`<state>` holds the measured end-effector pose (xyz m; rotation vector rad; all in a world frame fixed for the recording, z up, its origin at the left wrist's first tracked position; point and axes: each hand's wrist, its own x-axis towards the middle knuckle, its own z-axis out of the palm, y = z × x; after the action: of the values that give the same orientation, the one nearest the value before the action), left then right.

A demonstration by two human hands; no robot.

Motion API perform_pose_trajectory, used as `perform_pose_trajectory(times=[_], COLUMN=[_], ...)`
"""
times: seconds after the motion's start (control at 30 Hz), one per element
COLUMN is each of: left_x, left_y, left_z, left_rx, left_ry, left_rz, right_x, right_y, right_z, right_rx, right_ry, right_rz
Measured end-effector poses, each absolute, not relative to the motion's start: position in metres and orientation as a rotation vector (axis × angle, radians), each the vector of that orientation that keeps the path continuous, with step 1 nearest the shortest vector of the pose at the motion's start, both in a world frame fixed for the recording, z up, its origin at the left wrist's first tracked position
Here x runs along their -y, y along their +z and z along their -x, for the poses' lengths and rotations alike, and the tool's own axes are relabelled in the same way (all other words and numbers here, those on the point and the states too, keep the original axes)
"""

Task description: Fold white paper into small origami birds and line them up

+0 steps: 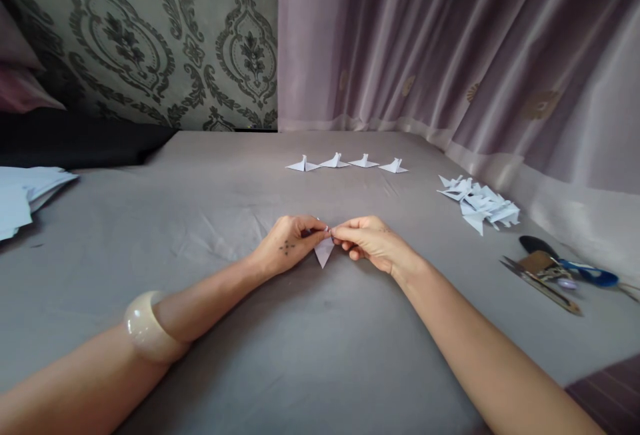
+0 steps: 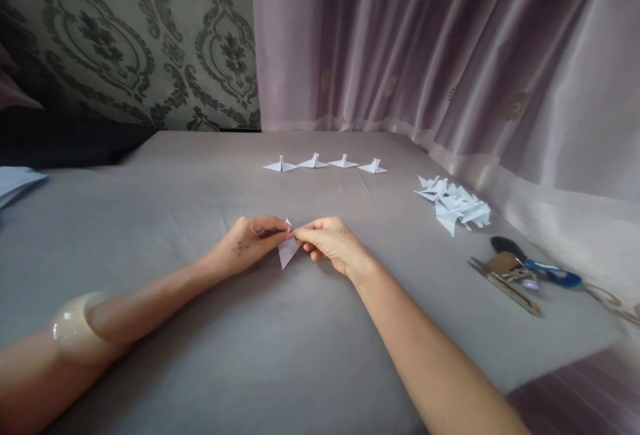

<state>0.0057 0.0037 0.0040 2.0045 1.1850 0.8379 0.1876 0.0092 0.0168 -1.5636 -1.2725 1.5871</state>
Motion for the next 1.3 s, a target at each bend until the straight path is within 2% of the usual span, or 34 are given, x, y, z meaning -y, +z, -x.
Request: perform_pose_trajectory(times=[0.7, 0.87, 1.17, 1.3], left_x=[0.0, -0.002, -0.003, -0.002], left_y=[0.006, 0.005, 0.004, 0.004], left_z=[-0.008, -0.006, -0.006, -0.005], left_rx=[-1.131, -1.266, -1.243, -1.228], left_ry=[0.924, 0.907, 0.927, 0.931], left_rz=[-2.035, -1.959, -1.947, -1.956], right_x=[-0.009, -0.006, 0.003, 0.005], right_y=[0.024, 0.02, 0.016, 0.015], right_z=[-0.194, -0.199, -0.188, -0.186], right_rx=[1.39, 1.497, 1.883, 1.989], right_ry=[1.652, 1.461, 0.886, 0.73], right_rz=[1.538, 1.561, 1.418, 1.377])
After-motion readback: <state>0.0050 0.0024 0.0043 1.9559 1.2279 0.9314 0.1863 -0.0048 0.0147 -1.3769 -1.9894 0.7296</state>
